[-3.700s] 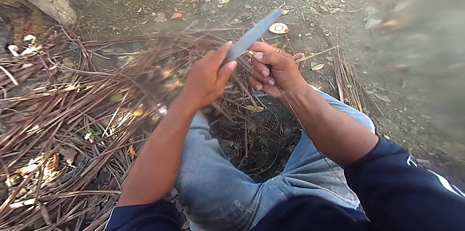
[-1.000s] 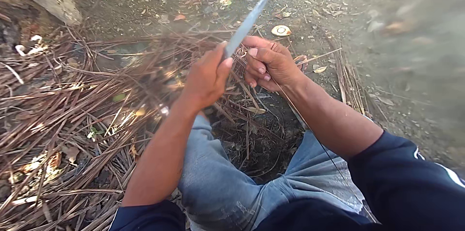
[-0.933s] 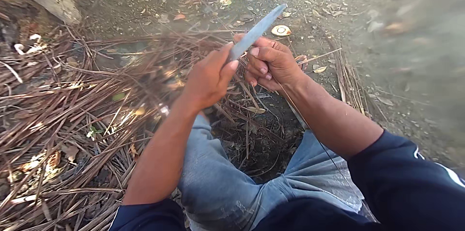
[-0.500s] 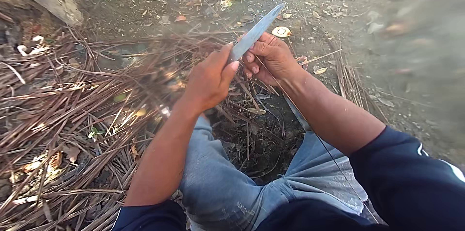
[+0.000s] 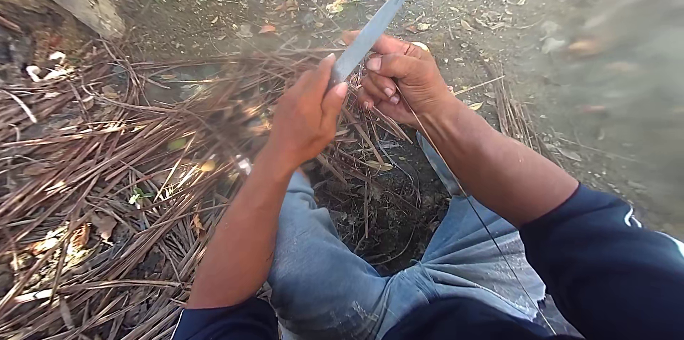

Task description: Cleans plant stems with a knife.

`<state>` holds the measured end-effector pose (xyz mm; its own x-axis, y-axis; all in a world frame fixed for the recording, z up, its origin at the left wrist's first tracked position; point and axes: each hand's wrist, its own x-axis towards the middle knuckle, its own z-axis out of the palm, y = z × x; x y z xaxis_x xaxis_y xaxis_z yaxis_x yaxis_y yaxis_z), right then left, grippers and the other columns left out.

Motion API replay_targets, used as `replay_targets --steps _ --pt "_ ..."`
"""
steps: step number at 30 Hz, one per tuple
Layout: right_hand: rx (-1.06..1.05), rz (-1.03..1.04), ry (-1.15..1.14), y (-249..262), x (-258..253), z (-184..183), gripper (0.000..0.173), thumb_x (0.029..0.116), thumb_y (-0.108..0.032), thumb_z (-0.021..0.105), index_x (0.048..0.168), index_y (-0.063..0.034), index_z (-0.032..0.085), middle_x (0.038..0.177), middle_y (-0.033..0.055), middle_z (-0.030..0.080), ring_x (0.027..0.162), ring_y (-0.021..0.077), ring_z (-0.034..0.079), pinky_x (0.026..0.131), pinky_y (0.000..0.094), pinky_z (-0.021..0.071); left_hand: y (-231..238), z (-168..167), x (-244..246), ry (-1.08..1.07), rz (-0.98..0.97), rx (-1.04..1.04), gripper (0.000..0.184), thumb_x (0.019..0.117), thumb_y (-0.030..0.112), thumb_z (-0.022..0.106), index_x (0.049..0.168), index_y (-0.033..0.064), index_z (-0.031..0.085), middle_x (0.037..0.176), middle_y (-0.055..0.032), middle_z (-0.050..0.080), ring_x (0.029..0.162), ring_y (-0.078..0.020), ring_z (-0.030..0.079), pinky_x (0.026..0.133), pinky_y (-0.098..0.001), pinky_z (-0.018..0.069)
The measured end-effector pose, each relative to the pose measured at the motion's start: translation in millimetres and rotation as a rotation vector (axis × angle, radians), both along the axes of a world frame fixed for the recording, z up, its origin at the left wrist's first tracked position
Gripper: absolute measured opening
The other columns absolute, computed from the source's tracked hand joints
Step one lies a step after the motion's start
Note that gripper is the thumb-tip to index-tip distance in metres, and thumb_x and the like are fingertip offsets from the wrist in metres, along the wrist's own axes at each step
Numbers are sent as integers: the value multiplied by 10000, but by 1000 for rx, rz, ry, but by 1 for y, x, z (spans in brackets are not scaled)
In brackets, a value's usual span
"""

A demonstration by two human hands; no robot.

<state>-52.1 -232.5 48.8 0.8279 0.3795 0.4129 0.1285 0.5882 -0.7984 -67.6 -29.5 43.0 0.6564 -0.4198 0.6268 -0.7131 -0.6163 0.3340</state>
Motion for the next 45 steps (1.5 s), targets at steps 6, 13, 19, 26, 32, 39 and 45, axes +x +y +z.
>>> replay_targets --steps 6,13,19,26,32,39,45 --pt "2 -25 20 1 -3 5 420 920 42 441 1321 38 566 483 -100 395 399 37 426 505 265 520 4 3 2 12 43 -26 479 1096 266 372 1417 -42 548 1067 -189 701 925 -245 672 831 -391 543" --pt "49 17 46 -1 0 4 310 1028 -73 392 1257 -47 599 526 -72 486 426 58 487 513 272 543 -2 5 -5 4 4 -15 476 1092 252 366 1411 -50 548 1027 -178 699 903 -239 670 804 -379 546" --pt "125 -13 118 5 0 9 212 1028 -53 438 1064 -73 646 605 -32 543 484 74 532 513 252 539 -4 5 -4 -6 -2 -31 484 1091 275 380 1419 -41 544 1026 -167 687 894 -231 662 795 -378 545" --pt "166 55 87 9 2 13 336 962 12 420 1240 20 610 537 -50 487 449 67 501 526 265 540 -5 5 -3 -33 -18 -36 484 1091 274 382 1409 -49 552 1042 -175 691 910 -241 672 800 -387 554" --pt "182 80 74 12 -2 15 361 956 11 411 1271 27 585 521 -63 458 440 58 485 526 256 529 -4 5 -2 -45 7 -44 481 1091 268 391 1412 -53 548 1050 -185 693 892 -247 673 787 -396 556" --pt "166 84 43 13 -4 17 397 945 19 390 1308 34 549 503 -75 429 428 54 470 538 267 536 -1 6 0 -33 12 -67 470 1096 247 372 1403 -61 551 1048 -190 699 897 -231 667 811 -374 544" --pt "157 106 25 9 -4 16 432 930 33 392 1336 49 537 498 -80 426 418 57 463 534 287 544 5 8 6 29 27 -116 463 1108 256 359 1405 -40 555 913 -128 671 709 -160 603 661 -324 520"
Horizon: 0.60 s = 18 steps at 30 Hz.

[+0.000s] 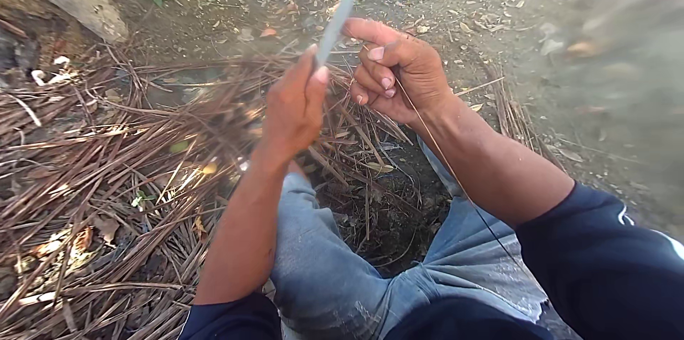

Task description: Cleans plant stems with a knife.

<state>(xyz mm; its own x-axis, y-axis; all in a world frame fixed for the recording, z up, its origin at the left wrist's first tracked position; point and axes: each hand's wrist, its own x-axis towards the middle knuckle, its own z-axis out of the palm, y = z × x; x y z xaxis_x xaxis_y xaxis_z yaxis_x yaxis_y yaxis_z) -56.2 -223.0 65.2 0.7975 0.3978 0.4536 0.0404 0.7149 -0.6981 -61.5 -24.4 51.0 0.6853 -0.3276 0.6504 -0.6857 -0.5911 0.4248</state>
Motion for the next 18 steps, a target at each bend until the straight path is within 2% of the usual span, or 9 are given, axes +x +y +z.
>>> replay_targets --steps 2,5,8,10,11,15,16,18 --pt "-15 10 -32 -2 0 0 464 921 34 413 1373 65 514 500 -83 417 414 55 463 539 295 556 4 1 3 59 2 -25 457 1112 267 334 1401 -15 550 807 -73 597 605 -131 533 568 -308 482" --pt "-46 17 -45 -4 3 -1 429 937 19 393 1349 19 511 498 -87 419 416 54 457 551 299 554 -3 1 -3 24 -51 -14 452 1100 232 355 1400 -47 547 870 -93 645 625 -111 541 583 -281 490" --pt "-61 -51 6 0 6 0 265 1038 -57 393 1221 -43 584 517 -60 486 421 71 501 511 287 562 -6 1 -6 -33 -47 27 458 1097 228 355 1402 -55 548 952 -130 675 741 -142 594 694 -299 512" --pt "-62 -83 25 2 8 -1 210 1059 -71 401 1164 -57 582 538 -50 490 427 75 501 495 274 553 -8 0 -7 -56 -56 53 466 1091 232 360 1393 -65 556 1064 -179 706 936 -203 674 852 -344 545" --pt "-59 -76 27 2 9 -1 210 1050 -55 406 1168 -48 580 533 -55 480 423 70 493 496 270 551 -7 0 -6 -56 -54 57 467 1090 232 362 1393 -65 556 1077 -186 706 958 -216 676 866 -353 544" --pt "-30 -7 13 2 7 2 296 997 3 420 1234 18 597 479 -74 448 398 51 474 510 273 553 -2 0 -1 -34 -22 15 455 1099 235 361 1385 -57 562 969 -146 679 769 -155 602 723 -307 512" --pt "-29 2 8 3 7 2 313 998 8 406 1259 29 578 478 -78 439 397 48 472 506 270 552 -3 1 -2 -41 -39 22 457 1097 232 360 1386 -60 559 978 -144 682 769 -147 606 719 -300 519" --pt "-13 21 5 5 8 2 361 996 16 390 1324 62 534 486 -77 436 395 51 477 483 265 547 -4 2 -4 -45 -73 41 469 1095 243 359 1401 -55 552 1008 -149 693 839 -161 636 778 -312 532"
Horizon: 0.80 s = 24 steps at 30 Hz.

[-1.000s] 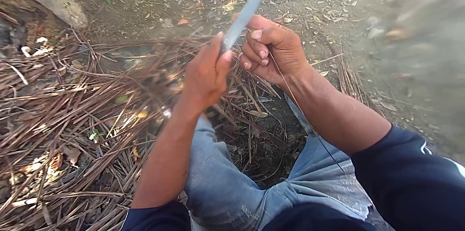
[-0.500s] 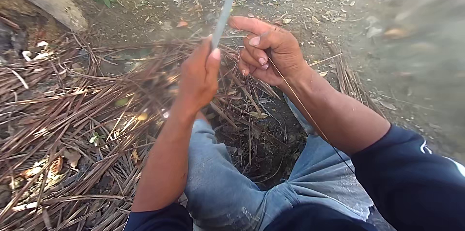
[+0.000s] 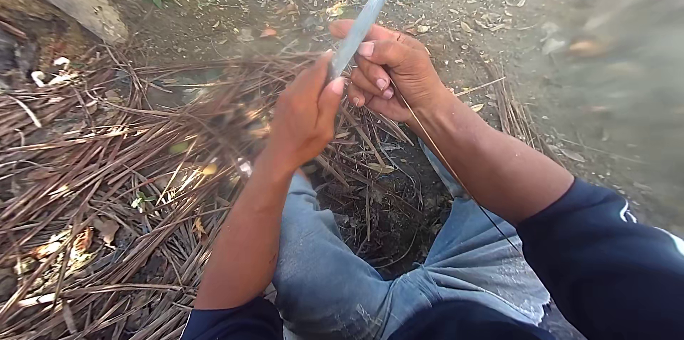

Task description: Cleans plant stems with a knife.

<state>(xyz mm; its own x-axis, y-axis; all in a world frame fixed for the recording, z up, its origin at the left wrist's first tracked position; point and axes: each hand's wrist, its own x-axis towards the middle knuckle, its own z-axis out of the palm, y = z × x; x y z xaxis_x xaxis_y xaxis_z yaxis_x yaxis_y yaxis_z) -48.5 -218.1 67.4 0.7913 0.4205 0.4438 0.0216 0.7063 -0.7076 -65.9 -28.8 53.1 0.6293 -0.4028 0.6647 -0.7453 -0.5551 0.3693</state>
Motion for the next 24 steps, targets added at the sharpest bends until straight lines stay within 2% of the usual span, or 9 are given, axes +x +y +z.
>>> replay_targets --steps 3,5,9,12,16,20,24 --pt "1 2 12 2 1 -1 368 997 19 379 1333 65 520 490 -80 429 393 48 471 476 258 543 3 -2 4 -1 10 3 479 1094 268 364 1405 -42 557 1039 -150 695 870 -161 640 806 -309 529" --pt "2 -1 12 1 1 -1 367 999 20 372 1331 59 522 494 -83 433 400 43 472 484 249 539 3 -2 5 -16 30 17 480 1093 271 372 1405 -39 563 1062 -164 706 916 -194 665 835 -343 538" --pt "4 -53 32 4 -3 0 366 978 37 377 1298 80 550 484 -66 449 394 47 473 461 238 518 -1 -1 -1 -38 80 72 487 1086 283 395 1413 -41 552 1036 -177 692 900 -267 676 771 -423 552" --pt "-36 -60 24 3 -8 2 311 995 17 379 1237 24 573 480 -80 418 395 46 456 499 262 540 4 -2 3 -19 97 34 483 1098 279 379 1409 -47 553 1068 -191 699 926 -250 670 825 -395 540" --pt "-17 -26 6 2 -7 1 363 992 19 373 1324 56 515 487 -85 420 400 42 468 497 261 548 2 -1 1 -27 58 26 476 1098 262 360 1392 -54 560 1032 -177 702 894 -221 668 809 -368 543" --pt "-26 22 -23 0 -8 1 400 964 27 412 1353 48 499 469 -94 408 392 39 463 514 277 558 4 1 2 10 56 -6 468 1101 260 354 1381 -51 563 964 -143 678 780 -162 609 734 -320 517" --pt "-16 96 -35 -2 -5 -3 458 949 33 438 1406 59 437 462 -100 377 386 39 446 528 295 561 6 0 3 49 31 -49 467 1108 264 347 1379 -45 569 851 -88 637 640 -111 543 598 -277 483"
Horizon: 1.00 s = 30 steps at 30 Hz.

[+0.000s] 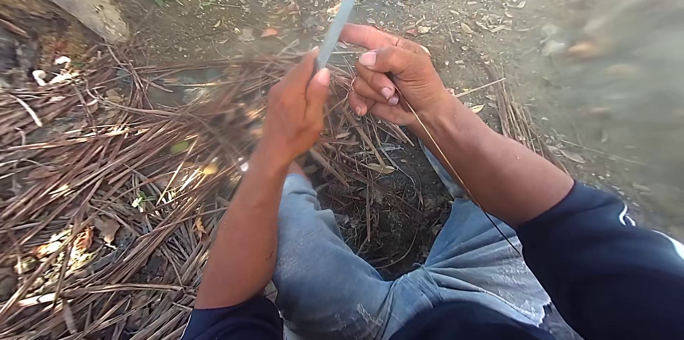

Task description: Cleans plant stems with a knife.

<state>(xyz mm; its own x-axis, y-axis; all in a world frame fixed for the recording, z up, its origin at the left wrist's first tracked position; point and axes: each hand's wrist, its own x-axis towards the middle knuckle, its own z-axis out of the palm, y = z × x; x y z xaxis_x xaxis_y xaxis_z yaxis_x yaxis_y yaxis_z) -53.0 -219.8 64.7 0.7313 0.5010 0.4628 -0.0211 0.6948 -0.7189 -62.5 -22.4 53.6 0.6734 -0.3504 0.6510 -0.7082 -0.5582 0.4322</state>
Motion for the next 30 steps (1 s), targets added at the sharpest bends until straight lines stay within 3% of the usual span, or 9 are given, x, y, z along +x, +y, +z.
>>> replay_targets --steps 6,10,11,14,16,22,26,28,30 --pt "-33 46 -18 -1 4 -1 562 928 44 448 1479 57 340 458 -108 348 380 36 439 535 319 581 3 0 2 47 -15 -17 465 1110 272 332 1383 -22 567 796 -52 590 609 -103 524 572 -281 479" --pt "-28 79 -18 0 6 -3 588 941 17 439 1510 56 297 474 -106 369 390 39 452 521 311 573 -2 2 -3 -23 -44 13 455 1103 241 348 1385 -42 565 868 -82 645 647 -100 537 605 -268 482" --pt "-41 69 -16 1 7 -3 561 955 6 419 1504 53 308 481 -100 372 392 43 456 522 316 575 -1 2 -3 -39 -35 22 454 1101 238 351 1381 -44 569 905 -98 658 688 -110 551 647 -273 486" --pt "-55 -39 5 4 8 -4 374 1042 -36 375 1381 49 506 503 -61 461 410 72 494 506 312 574 -6 1 -6 -80 -10 50 469 1093 260 364 1383 -41 576 1025 -145 701 887 -178 656 802 -332 540" --pt "-18 -31 0 6 10 -5 351 1046 -48 357 1310 40 571 502 -49 486 418 73 505 492 280 543 -8 -1 -9 -93 -6 61 488 1093 283 371 1403 -43 562 1060 -164 702 953 -220 672 835 -370 547" --pt "23 45 -68 3 10 -4 336 1045 -65 395 1318 30 567 511 -71 479 420 63 502 480 274 537 -7 0 -10 -86 -15 68 493 1094 297 368 1411 -33 553 1057 -154 688 943 -213 661 824 -369 543" --pt "-41 5 -61 1 5 -1 263 1058 -71 388 1246 -26 565 507 -82 453 413 60 486 506 300 559 -4 1 -8 -121 57 42 476 1096 268 376 1398 -52 557 1075 -180 694 931 -216 661 819 -354 540" --pt "-14 9 -46 2 4 0 344 1045 -41 382 1354 36 509 496 -75 454 404 64 490 485 294 551 -6 1 -10 -102 37 61 488 1091 281 369 1403 -47 552 1085 -176 690 941 -219 663 820 -367 545" --pt "-29 19 -45 1 4 0 363 1036 -29 369 1379 27 474 476 -88 443 390 56 489 483 291 558 -4 1 -8 -95 33 58 485 1096 277 362 1401 -48 555 1094 -180 695 957 -217 667 846 -362 541"
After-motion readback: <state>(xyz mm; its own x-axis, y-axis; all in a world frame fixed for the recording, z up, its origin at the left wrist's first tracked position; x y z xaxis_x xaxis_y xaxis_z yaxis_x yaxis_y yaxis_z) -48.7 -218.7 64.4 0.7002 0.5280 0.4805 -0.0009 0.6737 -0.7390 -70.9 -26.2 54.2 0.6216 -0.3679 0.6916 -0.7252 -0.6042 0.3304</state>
